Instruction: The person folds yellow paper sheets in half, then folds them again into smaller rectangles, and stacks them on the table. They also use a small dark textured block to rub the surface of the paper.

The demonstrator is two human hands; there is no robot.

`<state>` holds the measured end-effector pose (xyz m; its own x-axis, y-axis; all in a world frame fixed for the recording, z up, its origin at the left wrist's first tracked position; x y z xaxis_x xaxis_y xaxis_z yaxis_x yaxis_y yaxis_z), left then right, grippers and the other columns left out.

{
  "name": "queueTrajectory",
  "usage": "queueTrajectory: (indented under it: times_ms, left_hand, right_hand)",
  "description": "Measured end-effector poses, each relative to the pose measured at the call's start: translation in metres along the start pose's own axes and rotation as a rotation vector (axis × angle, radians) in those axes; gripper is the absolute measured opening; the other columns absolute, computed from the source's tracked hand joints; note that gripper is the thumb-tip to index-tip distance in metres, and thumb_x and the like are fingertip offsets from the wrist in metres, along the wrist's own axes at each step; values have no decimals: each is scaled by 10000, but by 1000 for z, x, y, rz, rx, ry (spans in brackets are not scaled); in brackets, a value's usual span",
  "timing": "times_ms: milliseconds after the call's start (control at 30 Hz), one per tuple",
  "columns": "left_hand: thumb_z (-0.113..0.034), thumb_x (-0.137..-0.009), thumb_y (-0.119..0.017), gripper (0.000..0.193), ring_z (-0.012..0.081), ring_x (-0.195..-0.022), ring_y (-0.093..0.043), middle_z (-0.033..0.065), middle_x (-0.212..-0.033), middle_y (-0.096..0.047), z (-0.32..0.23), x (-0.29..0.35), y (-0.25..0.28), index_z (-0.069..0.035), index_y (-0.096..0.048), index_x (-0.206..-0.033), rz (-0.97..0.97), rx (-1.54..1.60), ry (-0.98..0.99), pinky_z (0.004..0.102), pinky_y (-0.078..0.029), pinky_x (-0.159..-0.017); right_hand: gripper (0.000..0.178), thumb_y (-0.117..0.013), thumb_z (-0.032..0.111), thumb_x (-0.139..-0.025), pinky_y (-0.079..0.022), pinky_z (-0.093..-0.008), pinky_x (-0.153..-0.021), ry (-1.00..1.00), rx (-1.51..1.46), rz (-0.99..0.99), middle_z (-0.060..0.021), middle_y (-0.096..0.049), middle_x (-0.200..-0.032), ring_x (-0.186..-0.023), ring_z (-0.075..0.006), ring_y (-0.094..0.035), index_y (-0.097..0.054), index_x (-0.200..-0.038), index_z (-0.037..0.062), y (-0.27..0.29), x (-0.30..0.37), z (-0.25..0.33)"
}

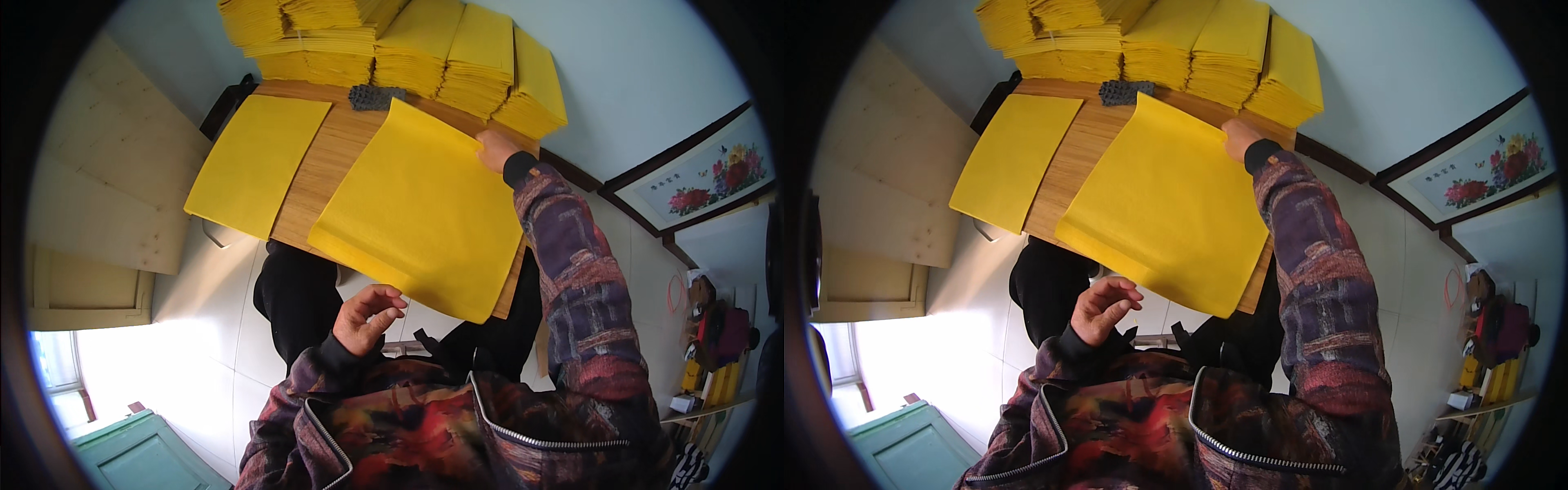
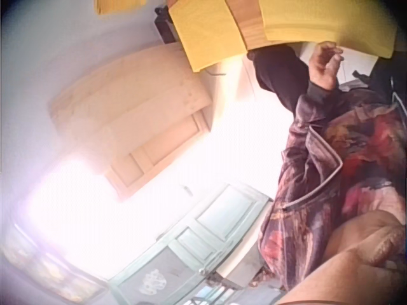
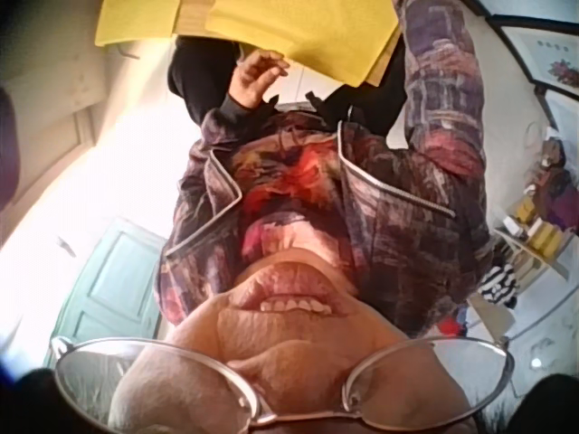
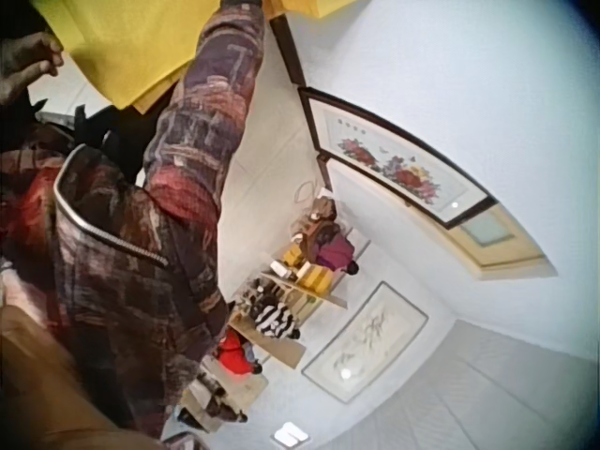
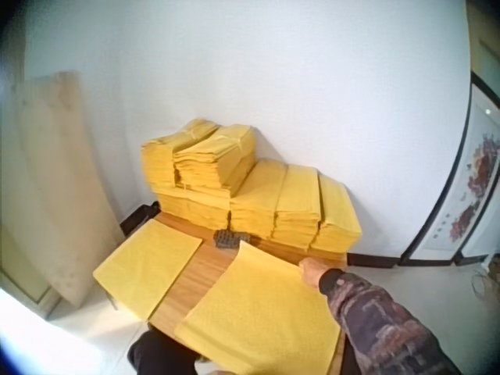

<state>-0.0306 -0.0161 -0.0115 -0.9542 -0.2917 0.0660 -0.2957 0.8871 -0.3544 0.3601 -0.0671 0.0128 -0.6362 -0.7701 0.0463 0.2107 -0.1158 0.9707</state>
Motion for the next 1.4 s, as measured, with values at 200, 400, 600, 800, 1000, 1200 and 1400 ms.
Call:
queueTrajectory:
  times_ms: [200, 400, 600, 800, 1000, 1200, 1400]
  left_hand:
    - [18, -705, -675, 282, 342, -856, -609, 129, -931, -633, -39, -11, 1, -48, -630, -976, -219, -837, -400, 355, -484, -743]
    - [-126, -680, -741, 418, 338, -1229, -456, 102, -1272, -529, -36, -43, 5, -127, -627, -1082, -227, -1348, -477, 470, -366, -974]
    - [-367, -746, -716, 529, 312, -1307, -389, 90, -1370, -464, -4, -57, 4, -173, -578, -1218, -38, -1514, -414, 509, -303, -1051]
    - [-466, -712, -713, 664, 320, -1294, -401, 91, -1384, -454, 4, -48, -7, -189, -528, -1288, 26, -1522, -383, 516, -296, -1039]
    - [-436, -703, -741, 699, 314, -1317, -370, 80, -1409, -425, 8, -47, -13, -207, -501, -1317, 48, -1554, -338, 517, -278, -1049]
    - [-375, -745, -719, 666, 288, -1343, -349, 65, -1436, -401, 17, -37, -20, -223, -474, -1345, 73, -1550, -298, 512, -262, -1073]
    - [-351, -706, -747, 648, 307, -1305, -382, 78, -1401, -438, 20, -36, -24, -215, -514, -1295, 18, -1564, -380, 503, -270, -1063]
  right_hand:
    - [341, -585, 173, -871, -457, -437, -928, 24, 130, 100, -204, -604, -1180, -1120, -362, -554, -608, -1174, 19, 7, -20, -1]
    - [351, -576, 194, -861, -453, -435, -915, 79, 142, 91, -187, -613, -1154, -1079, -355, -565, -606, -1163, 17, 8, -33, -9]
    - [279, -567, 181, -852, -468, -460, -829, 182, 104, 50, -235, -624, -1035, -973, -400, -585, -619, -1061, 4, -2, -41, -18]
    - [243, -578, 163, -838, -482, -477, -834, 143, 76, 19, -213, -637, -1032, -984, -397, -594, -627, -1024, 14, 4, -29, -22]
    - [219, -576, 148, -859, -489, -470, -846, 25, 152, 66, -183, -637, -1065, -1008, -362, -597, -642, -1031, 29, 11, -28, -11]
    - [366, -607, 173, -853, -443, -440, -951, -42, 131, 247, -193, -571, -1223, -1140, -358, -527, -597, -1182, 13, 12, -29, -16]
    - [226, -547, 86, -829, -498, -457, -835, -32, 110, 112, -215, -620, -1125, -1029, -384, -598, -662, -1007, 6, 5, -27, -23]
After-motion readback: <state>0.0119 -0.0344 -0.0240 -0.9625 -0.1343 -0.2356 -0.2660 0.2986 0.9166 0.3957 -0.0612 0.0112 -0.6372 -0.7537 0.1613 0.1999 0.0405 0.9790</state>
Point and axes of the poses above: each hand's wrist, its own x-axis away from the middle knuckle, its own y-axis out of the back of the hand, z = x × y, the point moved 4 cm from there along -x, towards the middle knuckle
